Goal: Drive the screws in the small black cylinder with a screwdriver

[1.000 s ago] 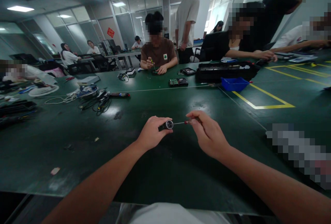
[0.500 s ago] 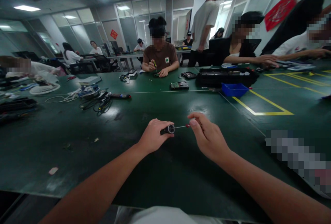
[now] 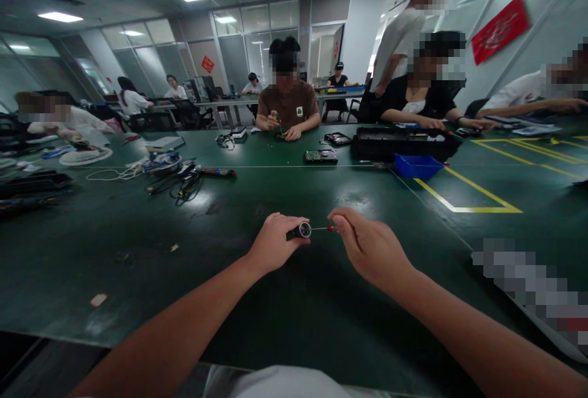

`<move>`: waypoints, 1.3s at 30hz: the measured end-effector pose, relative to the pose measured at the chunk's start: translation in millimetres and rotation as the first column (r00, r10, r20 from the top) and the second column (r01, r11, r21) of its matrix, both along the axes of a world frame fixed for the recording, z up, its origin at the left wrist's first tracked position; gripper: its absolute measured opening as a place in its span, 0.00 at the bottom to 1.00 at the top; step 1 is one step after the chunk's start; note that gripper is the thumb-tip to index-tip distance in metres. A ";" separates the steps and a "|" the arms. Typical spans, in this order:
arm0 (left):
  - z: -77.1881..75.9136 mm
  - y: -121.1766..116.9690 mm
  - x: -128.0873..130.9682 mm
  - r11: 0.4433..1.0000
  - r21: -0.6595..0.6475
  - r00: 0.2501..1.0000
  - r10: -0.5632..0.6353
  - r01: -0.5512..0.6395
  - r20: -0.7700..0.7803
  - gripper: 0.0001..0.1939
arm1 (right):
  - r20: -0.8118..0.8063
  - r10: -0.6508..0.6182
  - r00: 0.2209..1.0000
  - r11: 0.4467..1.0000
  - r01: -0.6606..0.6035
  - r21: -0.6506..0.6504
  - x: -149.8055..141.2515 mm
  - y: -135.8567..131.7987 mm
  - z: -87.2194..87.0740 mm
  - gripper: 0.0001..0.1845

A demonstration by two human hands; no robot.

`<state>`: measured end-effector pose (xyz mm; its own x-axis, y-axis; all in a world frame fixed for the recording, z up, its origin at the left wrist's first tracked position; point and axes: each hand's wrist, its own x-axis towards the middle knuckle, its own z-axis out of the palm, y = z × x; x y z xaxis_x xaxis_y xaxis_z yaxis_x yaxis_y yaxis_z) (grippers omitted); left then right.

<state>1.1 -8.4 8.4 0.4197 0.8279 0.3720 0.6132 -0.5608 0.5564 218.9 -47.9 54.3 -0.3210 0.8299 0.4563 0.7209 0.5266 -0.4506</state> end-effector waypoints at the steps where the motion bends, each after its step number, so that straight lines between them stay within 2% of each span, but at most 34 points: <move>1: 0.2 0.0 0.4 1.000 -0.003 1.000 0.007 -0.007 -0.001 0.18 | -0.007 -0.002 1.000 1.000 0.002 -0.006 -0.1 0.7 1.9 0.13; 5: 1.6 0.6 0.8 0.999 0.007 0.999 0.042 -0.042 -0.001 0.18 | -0.090 0.036 0.995 0.998 -0.039 -0.039 -1.6 4.4 9.3 0.12; 8: 2.1 0.7 0.3 0.999 0.015 0.999 0.041 -0.041 -0.008 0.19 | -0.121 0.004 0.993 0.995 -0.016 -0.103 -3.8 7.2 14.8 0.09; 11: 1.6 0.6 0.2 0.999 -0.001 0.999 0.035 -0.035 -0.029 0.19 | -0.081 -0.051 0.995 0.989 0.039 -0.145 -6.1 9.6 15.0 0.16; 14: 0.5 1.4 0.2 0.999 0.001 0.999 0.034 -0.034 -0.031 0.18 | -0.083 -0.060 0.995 0.995 0.054 -0.081 -7.3 11.2 7.5 0.15; 17: -0.9 2.8 -0.5 0.999 0.018 0.999 0.033 -0.032 -0.020 0.18 | -0.139 -0.007 0.990 1.000 0.005 -0.012 -7.4 11.3 -1.3 0.13; 19: -2.0 3.6 -1.1 0.999 0.022 0.999 0.036 -0.036 -0.018 0.18 | -0.142 0.004 0.990 1.000 -0.006 -0.015 -7.3 10.6 -4.7 0.13; 23: -3.3 4.0 -1.6 0.999 0.025 0.999 0.039 -0.039 -0.016 0.19 | -0.107 -0.069 0.992 0.997 0.064 -0.048 -7.3 8.0 -6.6 0.14; 28: -1.0 2.9 -1.5 0.999 0.017 0.999 0.050 -0.049 -0.020 0.20 | -0.212 -0.033 0.977 0.997 0.018 -0.070 -6.6 4.8 -8.7 0.13; 30: -0.9 2.6 -1.5 0.999 0.014 0.998 0.052 -0.051 -0.023 0.20 | -0.248 -0.059 0.967 0.995 0.037 -0.091 -6.0 4.5 -9.2 0.11; 33: -2.9 2.7 -1.6 1.000 0.014 0.999 0.028 -0.027 -0.025 0.19 | -0.205 -0.088 0.975 0.990 0.064 -0.123 -4.9 5.1 -9.2 0.12; 35: -4.7 3.2 -1.9 1.000 0.019 1.000 0.014 -0.014 -0.026 0.18 | -0.184 -0.068 0.981 0.993 0.048 -0.110 -4.3 5.7 -9.3 0.12; 39: -6.4 4.1 -2.7 0.999 0.028 0.999 0.039 -0.038 -0.019 0.19 | -0.239 -0.012 0.971 0.999 0.001 -0.050 -4.4 7.0 -10.9 0.07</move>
<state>-1.6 -4.3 2.0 0.3952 0.8334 0.3865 0.6454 -0.5512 0.5288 214.5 -40.9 43.3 -0.2020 0.8548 0.4781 0.5926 0.4953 -0.6352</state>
